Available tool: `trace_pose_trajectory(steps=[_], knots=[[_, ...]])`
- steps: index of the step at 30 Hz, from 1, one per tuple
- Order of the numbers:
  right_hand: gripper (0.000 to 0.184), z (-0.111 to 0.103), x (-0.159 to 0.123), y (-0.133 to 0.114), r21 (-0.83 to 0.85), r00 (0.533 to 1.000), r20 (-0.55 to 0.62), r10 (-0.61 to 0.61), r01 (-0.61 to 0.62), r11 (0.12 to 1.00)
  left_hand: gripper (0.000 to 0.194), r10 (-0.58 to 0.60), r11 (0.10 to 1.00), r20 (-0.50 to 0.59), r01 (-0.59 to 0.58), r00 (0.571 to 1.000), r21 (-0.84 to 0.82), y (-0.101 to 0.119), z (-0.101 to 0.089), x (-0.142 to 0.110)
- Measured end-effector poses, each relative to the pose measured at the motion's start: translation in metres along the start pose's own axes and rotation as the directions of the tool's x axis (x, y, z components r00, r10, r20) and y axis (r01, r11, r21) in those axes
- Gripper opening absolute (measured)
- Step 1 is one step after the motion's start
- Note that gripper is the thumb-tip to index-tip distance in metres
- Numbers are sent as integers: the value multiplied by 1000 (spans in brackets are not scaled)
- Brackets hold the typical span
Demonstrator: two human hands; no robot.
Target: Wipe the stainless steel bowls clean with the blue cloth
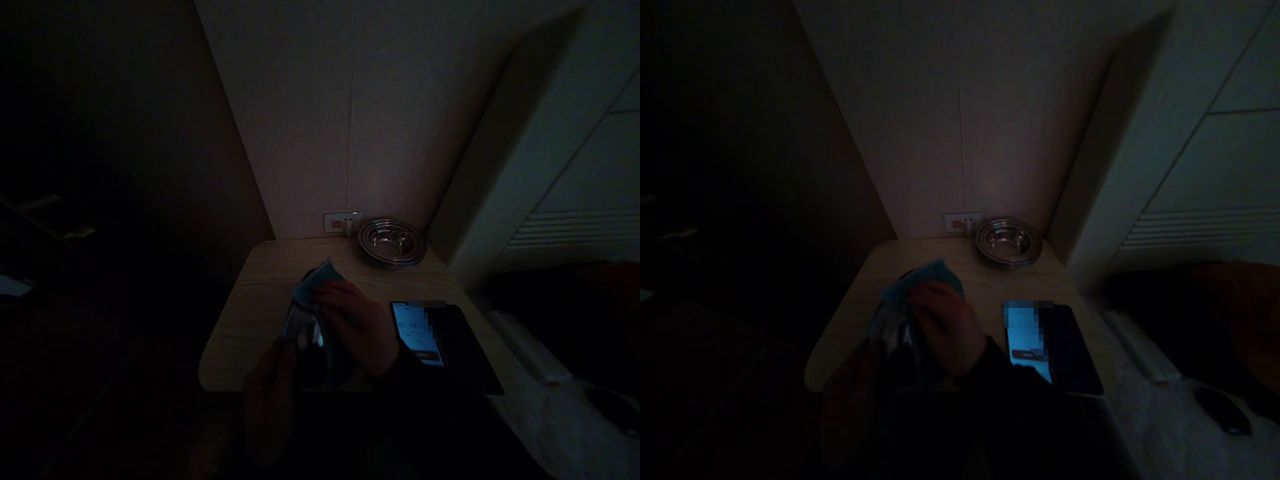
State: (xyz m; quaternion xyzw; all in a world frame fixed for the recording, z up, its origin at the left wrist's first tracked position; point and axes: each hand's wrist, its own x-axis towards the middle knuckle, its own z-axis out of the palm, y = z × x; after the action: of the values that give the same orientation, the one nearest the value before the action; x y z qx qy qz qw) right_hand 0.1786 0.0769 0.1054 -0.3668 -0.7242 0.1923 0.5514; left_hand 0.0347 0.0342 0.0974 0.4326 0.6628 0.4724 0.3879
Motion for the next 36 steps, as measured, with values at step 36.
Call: trace_pose_trajectory(steps=[36], knots=[[24,-6,-5,6,73,998,51,-30,27,997,47,-34,998,-22,35,999,55,8,-4,2]])
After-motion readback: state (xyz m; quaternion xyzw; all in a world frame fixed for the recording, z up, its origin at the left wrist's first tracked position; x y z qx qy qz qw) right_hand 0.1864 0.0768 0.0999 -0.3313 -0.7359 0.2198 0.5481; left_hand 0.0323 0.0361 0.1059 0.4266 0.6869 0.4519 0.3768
